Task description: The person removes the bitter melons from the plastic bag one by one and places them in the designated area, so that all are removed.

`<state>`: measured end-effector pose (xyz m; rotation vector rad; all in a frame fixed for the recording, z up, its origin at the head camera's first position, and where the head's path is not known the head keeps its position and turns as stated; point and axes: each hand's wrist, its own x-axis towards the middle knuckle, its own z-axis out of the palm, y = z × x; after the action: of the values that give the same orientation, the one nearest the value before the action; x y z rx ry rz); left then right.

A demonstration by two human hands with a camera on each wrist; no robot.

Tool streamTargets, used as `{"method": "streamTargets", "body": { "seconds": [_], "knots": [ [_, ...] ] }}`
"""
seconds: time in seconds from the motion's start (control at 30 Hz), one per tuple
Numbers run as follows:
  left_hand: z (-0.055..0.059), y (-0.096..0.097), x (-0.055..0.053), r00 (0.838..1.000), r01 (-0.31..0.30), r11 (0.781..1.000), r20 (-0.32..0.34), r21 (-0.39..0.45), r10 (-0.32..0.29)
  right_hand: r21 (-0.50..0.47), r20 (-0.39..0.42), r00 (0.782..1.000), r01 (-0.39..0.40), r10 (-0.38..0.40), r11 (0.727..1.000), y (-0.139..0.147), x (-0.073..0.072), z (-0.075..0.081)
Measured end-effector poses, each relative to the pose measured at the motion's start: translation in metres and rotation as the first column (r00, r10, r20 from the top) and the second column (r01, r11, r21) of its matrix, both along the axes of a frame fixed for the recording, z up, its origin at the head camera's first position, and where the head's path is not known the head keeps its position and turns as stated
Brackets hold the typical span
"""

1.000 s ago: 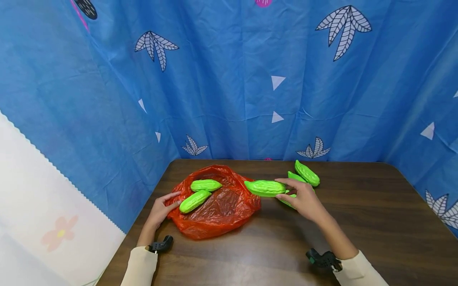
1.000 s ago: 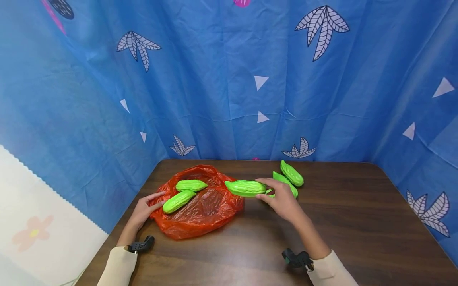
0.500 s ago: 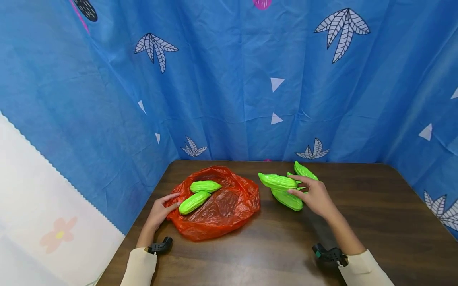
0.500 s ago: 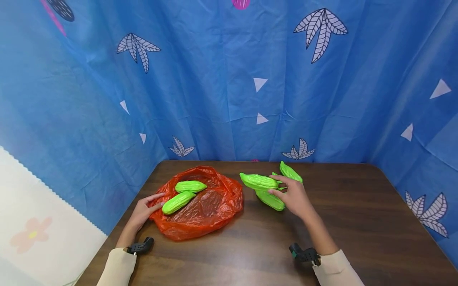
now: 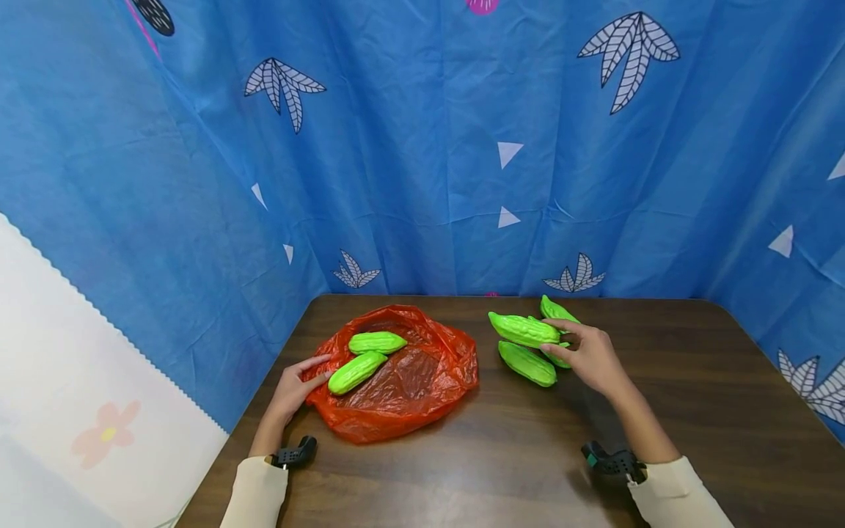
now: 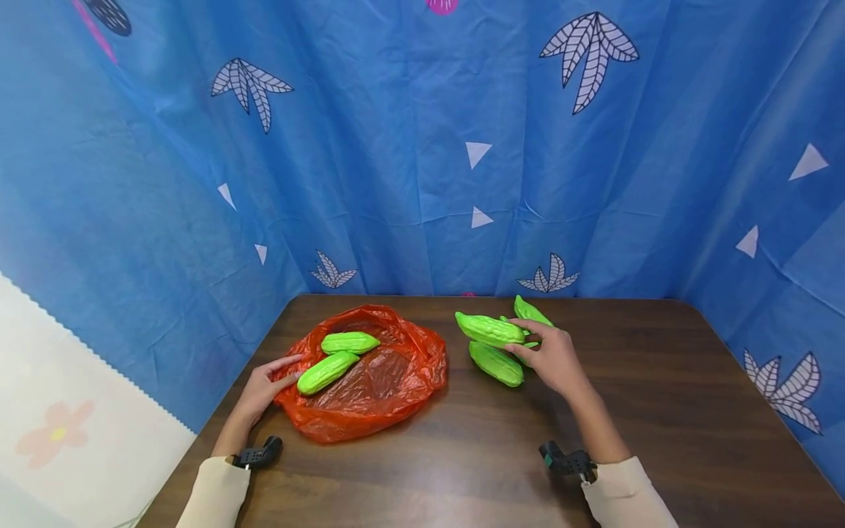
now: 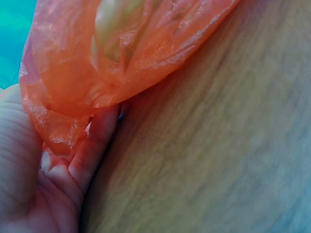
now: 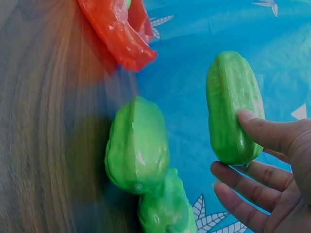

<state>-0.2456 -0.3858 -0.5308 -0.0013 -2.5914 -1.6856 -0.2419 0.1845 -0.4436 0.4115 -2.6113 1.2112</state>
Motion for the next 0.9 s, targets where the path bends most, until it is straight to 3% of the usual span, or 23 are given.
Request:
{"method": "streamTargets", "body": {
  "seconds": [0.33,0.63,0.7,0.9],
  "knots": [
    [0.005,0.002,0.002,1.000,0.010,1.000,0.012,0.024,-0.010,0.007,-0.029,0.998,0.055,-0.054,0.998,0.017,-0.003,-0.001],
    [0.032,0.015,0.017,0.999,0.044,0.998,0.021,0.034,-0.044,0.019,-0.077,0.991,0.107,-0.106,0.994,0.030,-0.004,-0.002],
    [0.032,0.015,0.018,0.999,0.045,0.999,0.019,0.026,-0.045,0.019,-0.083,0.989,0.121,-0.119,0.992,0.033,-0.004,-0.002],
    [0.005,0.004,0.004,1.000,0.024,1.000,-0.013,0.019,-0.023,0.007,-0.089,0.985,0.151,-0.150,0.988,0.041,-0.006,-0.002]
  ]
}}
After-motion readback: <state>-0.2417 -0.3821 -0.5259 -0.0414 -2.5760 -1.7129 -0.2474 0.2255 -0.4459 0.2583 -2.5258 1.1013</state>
